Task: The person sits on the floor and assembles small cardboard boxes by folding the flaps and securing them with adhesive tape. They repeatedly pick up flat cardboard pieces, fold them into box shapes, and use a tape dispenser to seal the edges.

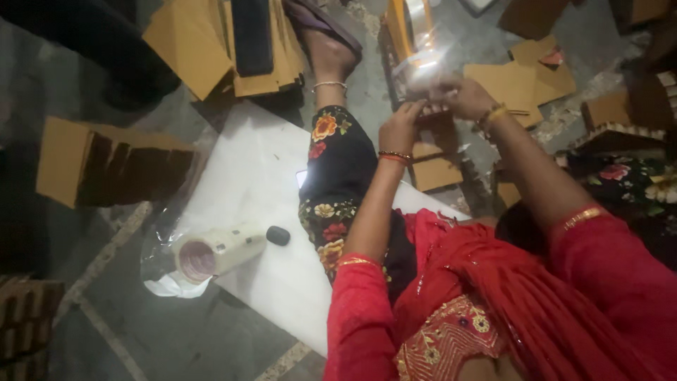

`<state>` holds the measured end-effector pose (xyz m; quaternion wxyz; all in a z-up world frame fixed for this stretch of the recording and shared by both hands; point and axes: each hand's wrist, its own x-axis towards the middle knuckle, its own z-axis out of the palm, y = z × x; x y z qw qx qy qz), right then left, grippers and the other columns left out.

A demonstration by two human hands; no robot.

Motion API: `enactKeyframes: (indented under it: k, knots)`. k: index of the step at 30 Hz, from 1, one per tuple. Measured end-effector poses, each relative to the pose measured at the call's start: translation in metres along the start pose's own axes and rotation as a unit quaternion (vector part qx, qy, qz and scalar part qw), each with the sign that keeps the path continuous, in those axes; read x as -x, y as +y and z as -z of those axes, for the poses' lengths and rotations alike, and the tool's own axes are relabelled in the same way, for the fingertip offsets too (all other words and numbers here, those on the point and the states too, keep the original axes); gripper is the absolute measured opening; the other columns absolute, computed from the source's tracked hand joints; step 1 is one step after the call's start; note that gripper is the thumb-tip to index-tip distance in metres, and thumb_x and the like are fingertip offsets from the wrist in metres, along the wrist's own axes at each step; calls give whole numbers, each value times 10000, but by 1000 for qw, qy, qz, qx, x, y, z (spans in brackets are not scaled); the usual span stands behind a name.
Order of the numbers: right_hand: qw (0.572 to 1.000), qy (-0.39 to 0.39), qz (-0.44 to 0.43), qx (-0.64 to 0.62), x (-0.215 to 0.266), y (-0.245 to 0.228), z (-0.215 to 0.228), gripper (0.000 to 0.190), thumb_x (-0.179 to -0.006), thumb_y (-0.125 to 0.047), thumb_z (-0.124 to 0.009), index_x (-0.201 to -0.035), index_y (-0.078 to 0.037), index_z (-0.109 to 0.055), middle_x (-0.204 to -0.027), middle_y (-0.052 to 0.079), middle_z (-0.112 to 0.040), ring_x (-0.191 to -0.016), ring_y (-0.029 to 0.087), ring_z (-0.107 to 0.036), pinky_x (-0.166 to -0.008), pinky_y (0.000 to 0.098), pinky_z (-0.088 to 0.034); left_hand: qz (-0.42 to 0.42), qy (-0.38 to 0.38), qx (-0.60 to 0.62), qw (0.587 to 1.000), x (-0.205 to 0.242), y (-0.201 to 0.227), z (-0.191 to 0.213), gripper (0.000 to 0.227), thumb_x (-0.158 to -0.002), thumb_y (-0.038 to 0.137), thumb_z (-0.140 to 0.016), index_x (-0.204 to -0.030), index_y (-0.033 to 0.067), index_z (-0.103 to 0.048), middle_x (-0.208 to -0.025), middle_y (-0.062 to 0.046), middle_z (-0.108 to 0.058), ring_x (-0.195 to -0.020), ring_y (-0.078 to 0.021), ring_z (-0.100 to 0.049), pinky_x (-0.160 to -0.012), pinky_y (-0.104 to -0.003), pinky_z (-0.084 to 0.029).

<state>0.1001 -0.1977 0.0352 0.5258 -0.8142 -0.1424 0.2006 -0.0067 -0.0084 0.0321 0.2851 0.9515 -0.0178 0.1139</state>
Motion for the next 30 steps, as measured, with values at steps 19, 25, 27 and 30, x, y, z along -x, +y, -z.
enactKeyframes:
  k: [19, 25, 27, 30]
  knots:
    - [991, 44, -85, -91, 58, 19, 41, 375, -981, -326, -729, -1235, -51, -710, -1127, 100, -730, -989, 191, -640, -850, 355, -527, -274, 97, -32, 956, 30, 44, 24, 405, -892, 109, -617, -1276, 225, -668, -1225, -23, -687, -1088, -267, -711, -804, -373, -576]
    - [849, 55, 385, 357, 94, -73, 32, 670, -623, -415, -825, -1208, -107, -709, -1080, 109, -728, -991, 330, -680, -807, 441, -532, -179, 74, 4, 981, 19, 45, 60, 568, -876, 138, -737, -1419, 205, -584, -1175, -47, -695, -1079, -284, -673, -917, -435, -535]
    - [903, 58, 268, 330, 97, -68, 17, 465, -801, -293, -806, -1227, -133, -710, -1084, 91, -727, -1016, 314, -682, -863, 436, -540, -171, 53, -39, 983, 18, 44, 66, 676, -788, 134, -773, -1431, 217, -583, -1169, -38, -702, -1097, -283, -668, -925, -459, -487]
    - [961, 70, 152, 220, 83, -22, -4, 424, -860, -192, -766, -1270, -126, -682, -1122, 95, -722, -1031, 281, -706, -898, 403, -561, -74, 51, 41, 995, 19, 33, 53, 771, -614, 236, -828, -1331, 141, -560, -1219, -126, -655, -1116, -376, -581, -972, -523, -409]
